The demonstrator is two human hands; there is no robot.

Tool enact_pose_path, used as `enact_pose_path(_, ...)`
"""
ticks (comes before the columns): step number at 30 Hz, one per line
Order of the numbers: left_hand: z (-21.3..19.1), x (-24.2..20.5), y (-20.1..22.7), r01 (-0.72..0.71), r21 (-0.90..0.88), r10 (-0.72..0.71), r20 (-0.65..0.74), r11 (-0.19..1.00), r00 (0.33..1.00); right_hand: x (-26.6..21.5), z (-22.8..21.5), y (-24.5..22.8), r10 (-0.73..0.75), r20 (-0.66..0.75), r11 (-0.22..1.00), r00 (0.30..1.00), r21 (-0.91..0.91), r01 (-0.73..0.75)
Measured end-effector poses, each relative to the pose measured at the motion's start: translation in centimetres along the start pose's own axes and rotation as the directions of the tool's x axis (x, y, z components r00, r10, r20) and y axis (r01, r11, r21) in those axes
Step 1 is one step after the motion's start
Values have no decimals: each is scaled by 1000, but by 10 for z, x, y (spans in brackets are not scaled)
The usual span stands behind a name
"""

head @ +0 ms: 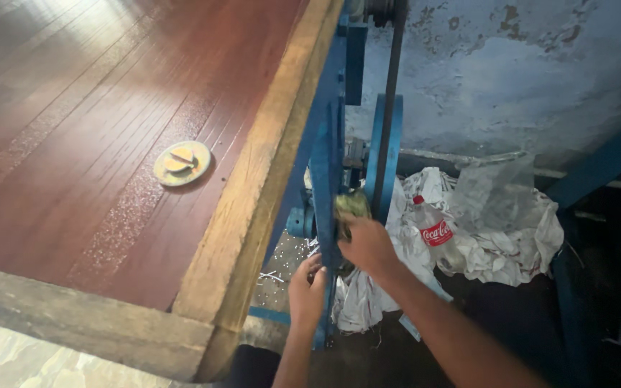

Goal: The person wipes the blue metal frame of a paper cutting machine with a cloth, then uses a red oil can to lubricate the gears and moving parts underneath the machine.

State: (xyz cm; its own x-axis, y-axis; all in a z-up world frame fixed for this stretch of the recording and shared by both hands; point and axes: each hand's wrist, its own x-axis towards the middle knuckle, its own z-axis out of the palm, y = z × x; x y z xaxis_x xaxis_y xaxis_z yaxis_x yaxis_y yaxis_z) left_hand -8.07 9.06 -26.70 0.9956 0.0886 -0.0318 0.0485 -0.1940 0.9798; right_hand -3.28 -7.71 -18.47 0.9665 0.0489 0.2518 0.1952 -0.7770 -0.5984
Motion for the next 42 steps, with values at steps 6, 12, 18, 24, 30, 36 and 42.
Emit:
enact_pose_path(6,5,-4,-33,71,-54,-66,87,996,994,-63,54,42,126,107,991,986,35,-131)
enact_pose_path(12,7,-7,-92,351,-175,-308,232,920,923,-107,98,60,245,282,829,928,435,-351)
enact_pose_path(18,-12,-12,-99,629,-686,-558,379,366,738,-109,110,19,143,188,660,972,714,-236)
enact_pose_path(24,-50,31,-125,463,-858,-378,362,223,852,-79,37,-61,-280,174,679,944,731,67)
enact_pose_path(30,-44,121,-88,135,-381,-223,-196,914,955,-57,0,-71,-177,-22,817,984,554,159)
enact_pose_path(36,-13,157,-57,92,311,-7,-264,946,965,-37,-7,-52,-256,-81,836,963,482,262)
enact_pose_path(42,22,186,-116,18,526,57,-125,851,991,1,3,-42,-141,-287,918,948,321,233)
